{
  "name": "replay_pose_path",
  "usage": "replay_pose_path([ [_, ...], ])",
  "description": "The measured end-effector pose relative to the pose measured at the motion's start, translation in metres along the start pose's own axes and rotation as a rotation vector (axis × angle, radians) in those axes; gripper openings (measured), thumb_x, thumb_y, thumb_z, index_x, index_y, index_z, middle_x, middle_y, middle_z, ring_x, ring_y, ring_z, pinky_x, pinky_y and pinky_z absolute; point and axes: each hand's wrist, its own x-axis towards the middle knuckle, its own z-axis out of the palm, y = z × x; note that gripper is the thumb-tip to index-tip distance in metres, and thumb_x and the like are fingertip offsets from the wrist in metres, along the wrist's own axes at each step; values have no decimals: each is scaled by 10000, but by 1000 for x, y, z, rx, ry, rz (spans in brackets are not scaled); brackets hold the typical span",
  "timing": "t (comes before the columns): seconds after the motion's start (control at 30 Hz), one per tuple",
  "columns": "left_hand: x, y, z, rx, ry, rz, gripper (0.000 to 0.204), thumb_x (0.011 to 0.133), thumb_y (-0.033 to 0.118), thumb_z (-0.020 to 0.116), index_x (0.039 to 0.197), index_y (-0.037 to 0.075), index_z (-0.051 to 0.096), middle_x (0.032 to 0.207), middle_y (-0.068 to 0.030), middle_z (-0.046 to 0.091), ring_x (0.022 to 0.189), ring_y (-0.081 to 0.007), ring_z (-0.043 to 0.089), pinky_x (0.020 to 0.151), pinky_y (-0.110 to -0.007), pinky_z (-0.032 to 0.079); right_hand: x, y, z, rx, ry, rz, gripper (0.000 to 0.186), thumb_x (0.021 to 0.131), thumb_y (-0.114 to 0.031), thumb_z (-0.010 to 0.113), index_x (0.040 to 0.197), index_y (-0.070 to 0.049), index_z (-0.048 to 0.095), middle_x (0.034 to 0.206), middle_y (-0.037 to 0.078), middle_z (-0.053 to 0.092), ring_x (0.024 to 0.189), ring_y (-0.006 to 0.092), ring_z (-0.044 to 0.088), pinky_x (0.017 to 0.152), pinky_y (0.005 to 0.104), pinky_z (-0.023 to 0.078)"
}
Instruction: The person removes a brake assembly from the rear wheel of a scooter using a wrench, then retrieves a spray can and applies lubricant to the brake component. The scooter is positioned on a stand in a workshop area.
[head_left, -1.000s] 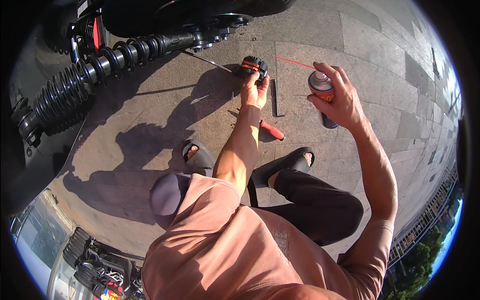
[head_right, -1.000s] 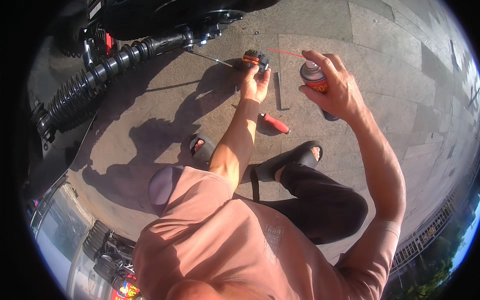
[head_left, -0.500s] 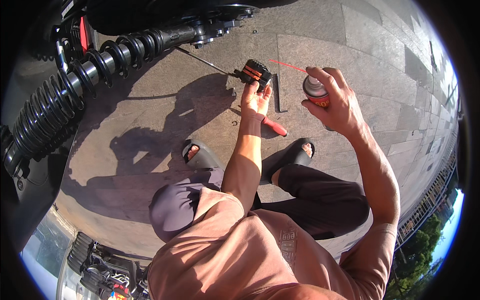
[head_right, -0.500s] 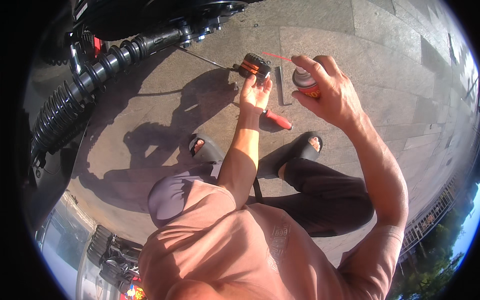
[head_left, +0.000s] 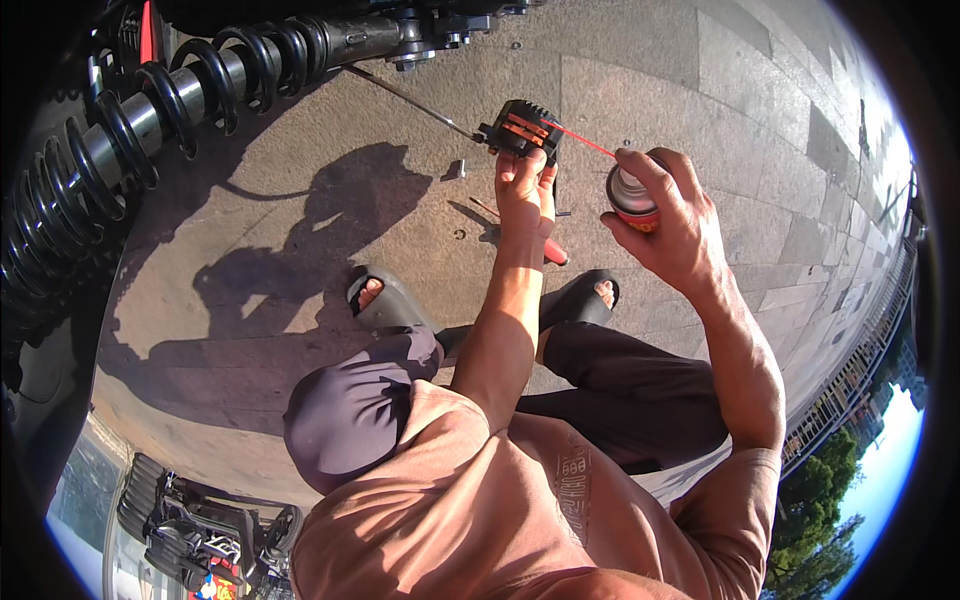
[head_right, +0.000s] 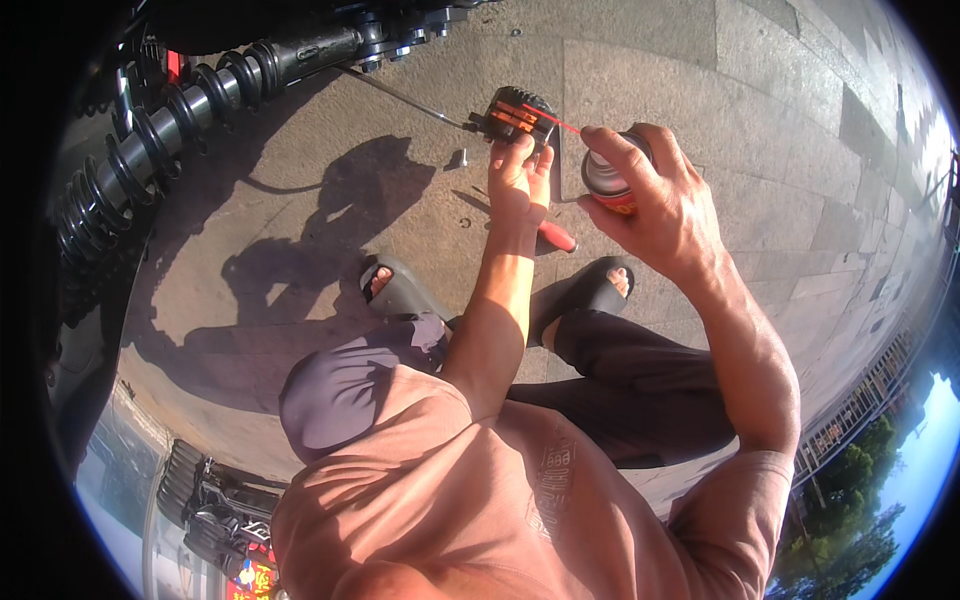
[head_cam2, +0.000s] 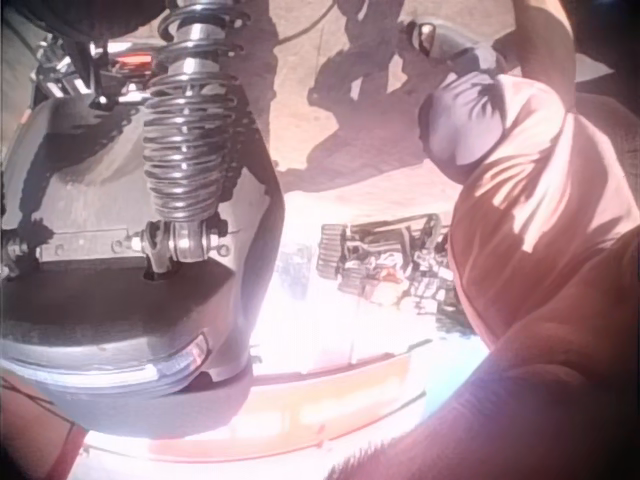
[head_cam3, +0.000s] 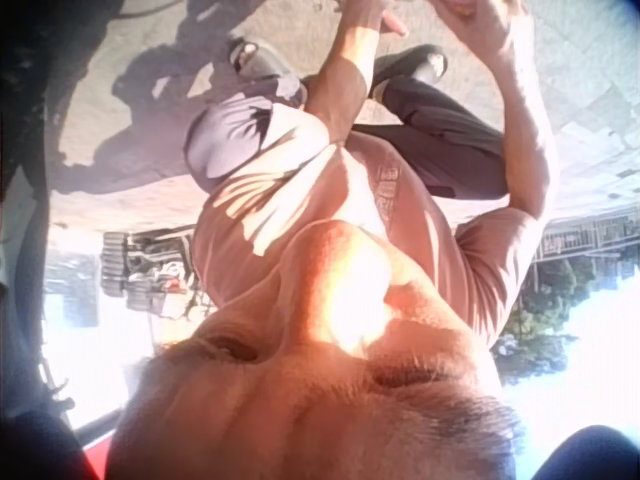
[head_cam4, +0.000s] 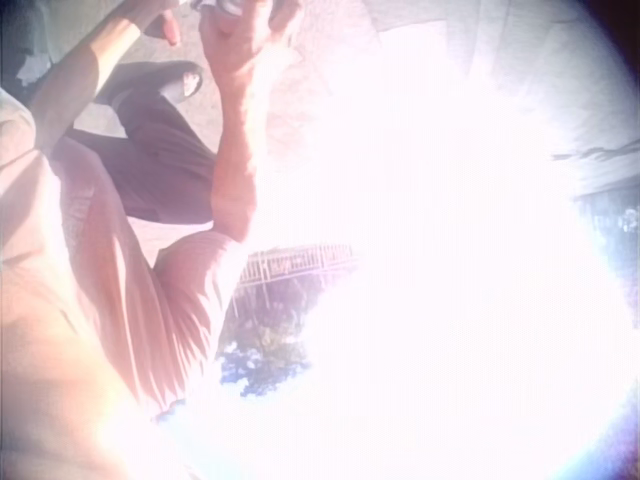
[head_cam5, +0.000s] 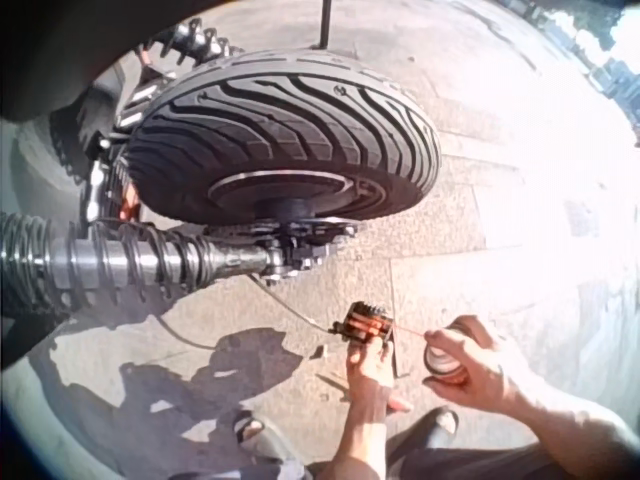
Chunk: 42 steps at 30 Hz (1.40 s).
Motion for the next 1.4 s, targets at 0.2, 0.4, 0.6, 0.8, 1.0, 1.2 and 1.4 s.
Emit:
replay_pose_path([
  [0.2,-3,7,1,64,-45,12,357,802,91,674,1127,176,551,1078,37,573,1004,-108,522,832,-319,442,-4,-2,-2,-66,-48,14,653,637,-169,793,1231,-208,525,1040,133,545,904,320,608,718,396,540],
  [0.4,-5,8,0,22,-158,28,352,819,69,649,1144,170,561,1080,38,588,1008,-97,536,857,-336,448,-6,-2,-2,-85,-51,-9,657,637,-175,795,1235,-216,529,1040,139,548,905,316,612,707,386,544],
  [0.6,-4,7,0,56,-163,66,346,824,55,643,1142,166,565,1070,28,598,999,-103,541,853,-344,453,-6,-2,-3,-91,-45,-16,642,640,-175,795,1227,-222,539,1043,142,547,905,312,612,705,385,545],
  [0.8,-2,8,-1,69,-210,85,336,835,45,634,1142,163,565,1067,23,600,994,-111,542,845,-344,453,-7,-4,-5,-106,-80,-12,632,641,-145,804,1213,-148,536,1091,149,531,927,325,614,740,399,536],
  [1.0,-3,7,4,75,-203,85,327,833,36,629,1132,153,563,1060,16,592,978,-113,539,840,-338,451,-7,-5,-6,-121,-84,-8,630,643,-149,804,1212,-148,533,1090,149,529,924,327,613,740,399,536],
  [1.2,-4,6,8,118,-156,110,330,829,42,633,1128,146,542,1047,9,589,964,-114,540,830,-324,445,-5,-6,-3,-118,-77,-22,630,651,-145,800,1219,-145,529,1088,147,531,919,324,613,735,398,538],
  [1.4,-8,7,13,139,-133,123,330,828,45,635,1128,143,538,1047,15,583,957,-110,539,825,-314,439,-5,-7,-2,-134,-75,-30,630,654,-149,799,1223,-146,527,1088,145,533,919,321,616,731,395,541],
])
